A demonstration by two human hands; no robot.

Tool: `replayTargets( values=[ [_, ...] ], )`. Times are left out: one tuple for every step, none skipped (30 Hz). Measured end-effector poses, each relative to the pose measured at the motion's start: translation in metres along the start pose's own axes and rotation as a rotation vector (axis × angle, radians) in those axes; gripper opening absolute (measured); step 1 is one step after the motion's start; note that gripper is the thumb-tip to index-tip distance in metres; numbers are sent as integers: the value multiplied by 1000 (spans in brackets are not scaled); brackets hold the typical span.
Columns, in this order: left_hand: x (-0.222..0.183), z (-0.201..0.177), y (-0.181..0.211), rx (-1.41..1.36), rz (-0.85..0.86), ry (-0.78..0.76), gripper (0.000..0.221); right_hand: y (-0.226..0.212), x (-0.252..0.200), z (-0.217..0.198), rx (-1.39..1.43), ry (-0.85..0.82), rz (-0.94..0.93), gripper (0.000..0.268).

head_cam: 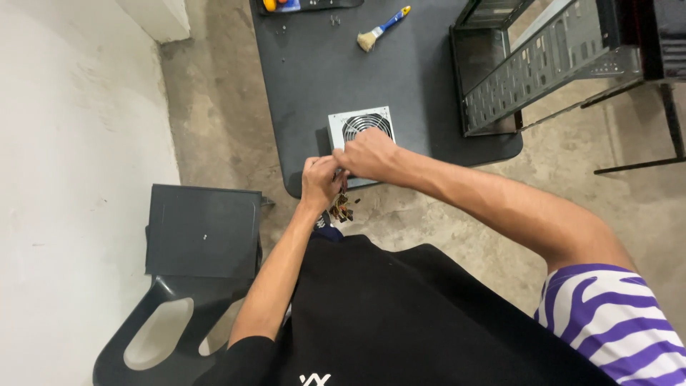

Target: Disassembling a computer case to remove and clean the power supply unit using a screwdriver and a cleaning brush.

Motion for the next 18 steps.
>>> replayTargets(
  values=[
    [-3,12,-10,19,-6,-4,14,-5,-1,-12,20,-52,-40,19],
    [-7,24,-18,37,-15,-9,15,-10,-3,-23,42,-107,-80,15],
    [-5,18,-12,37,-13,-8,15,-13,-6,-41,41,-106,-78,15],
    [-2,10,-6,59,11,4,16,-18,-9,-60,58,-90,-111,17],
    [2,2,0,81,34,17,17,-23,-11,-79,76,-73,-143,20],
    [2,-4,4,83,38,21,17,-18,-8,-50,71,-69,-142,20],
    [3,-9,7,33,25,24,16,-11,-4,-22,38,-69,-92,24],
    [3,-16,10,-18,12,26,16,-4,0,7,7,-70,-42,27],
    [2,-9,4,-16,16,29,16,-3,-1,-9,4,-67,-41,27],
    [-2,0,-2,10,17,7,14,-9,-4,-24,34,-54,-92,28],
    [-6,9,-7,36,19,-15,13,-14,-7,-39,64,-41,-144,32],
    [-2,2,-2,36,22,-15,13,-14,-10,-40,64,-40,-141,32],
    [3,-7,4,23,29,-6,15,-10,-12,-39,22,-65,-79,37],
    [7,-15,10,11,36,2,17,-7,-14,-38,-19,-89,-18,44],
    [7,-13,9,11,39,1,17,-4,-14,-29,-19,-87,-14,44],
    [8,-12,8,-2,43,-13,17,-2,-12,-24,9,-45,-37,35],
    [8,-12,6,-16,47,-26,17,0,-11,-18,36,-3,-59,26],
    [9,-16,9,-14,46,-26,17,-1,-11,-18,37,-1,-60,26]
  ],
)
Point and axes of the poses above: each hand's wrist, its own x-axis towards the middle knuckle, its own z-axis out of the palm, y = z × x, the point moved 6 cm from there along x, towards the middle knuckle, and after that the axes turned 2 degrees about -y, right-handed, at the moved point
